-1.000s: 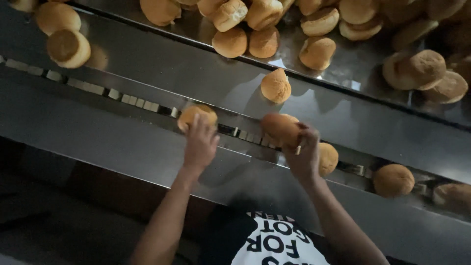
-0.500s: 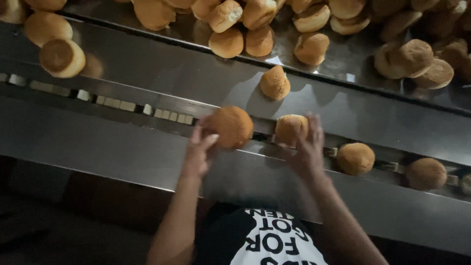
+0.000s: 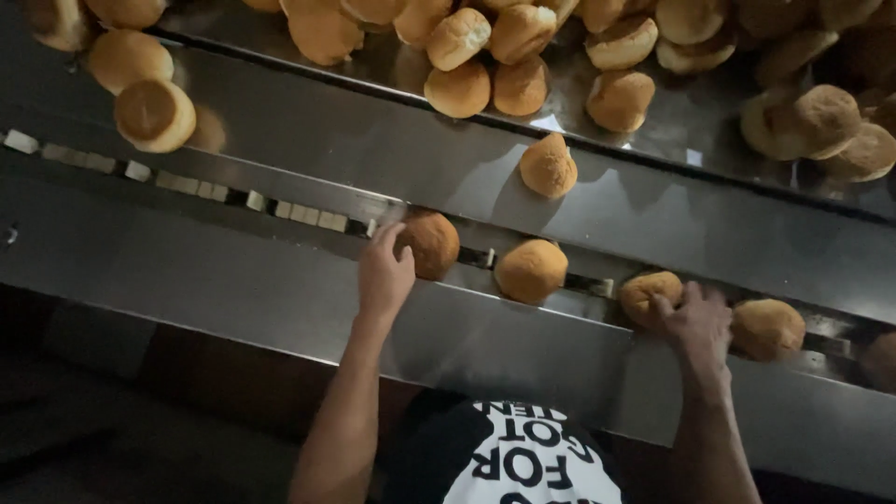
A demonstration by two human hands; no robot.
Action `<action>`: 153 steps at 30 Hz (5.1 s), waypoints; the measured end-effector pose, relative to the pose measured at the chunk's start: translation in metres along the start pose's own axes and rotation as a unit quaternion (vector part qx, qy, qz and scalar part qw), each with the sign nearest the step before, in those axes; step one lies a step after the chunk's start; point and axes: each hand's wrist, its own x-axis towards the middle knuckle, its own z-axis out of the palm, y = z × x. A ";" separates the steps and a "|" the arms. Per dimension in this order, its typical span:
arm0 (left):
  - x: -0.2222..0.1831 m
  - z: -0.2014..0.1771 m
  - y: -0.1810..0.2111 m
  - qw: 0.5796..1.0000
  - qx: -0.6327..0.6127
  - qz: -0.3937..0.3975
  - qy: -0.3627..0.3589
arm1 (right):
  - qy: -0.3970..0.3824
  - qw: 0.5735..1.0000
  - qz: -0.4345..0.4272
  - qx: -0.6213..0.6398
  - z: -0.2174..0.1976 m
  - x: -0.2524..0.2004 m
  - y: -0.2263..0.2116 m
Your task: The person repeatedly picks up round bread buns from a pile on a stainless steel conveyor belt and places them into designated slots on a lower belt. The hands handle the buns one at a time, orienting them before placement. The task continues throughout the clip with no other objects or tools used.
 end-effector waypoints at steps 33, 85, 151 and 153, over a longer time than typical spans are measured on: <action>0.186 -0.223 -0.117 0.948 0.186 -0.076 0.247 | 0.082 0.835 -0.532 0.117 -0.011 -0.164 -0.273; 0.106 -0.133 -0.106 0.965 0.217 0.129 -0.068 | 0.026 0.900 -0.386 0.199 -0.004 -0.051 -0.357; 0.061 0.015 0.009 0.933 0.180 0.247 -0.192 | -0.306 0.365 -0.067 0.877 0.051 -0.100 -0.248; 0.071 0.048 0.003 0.939 0.181 0.229 -0.182 | -0.329 0.350 -0.102 0.871 0.064 -0.093 -0.230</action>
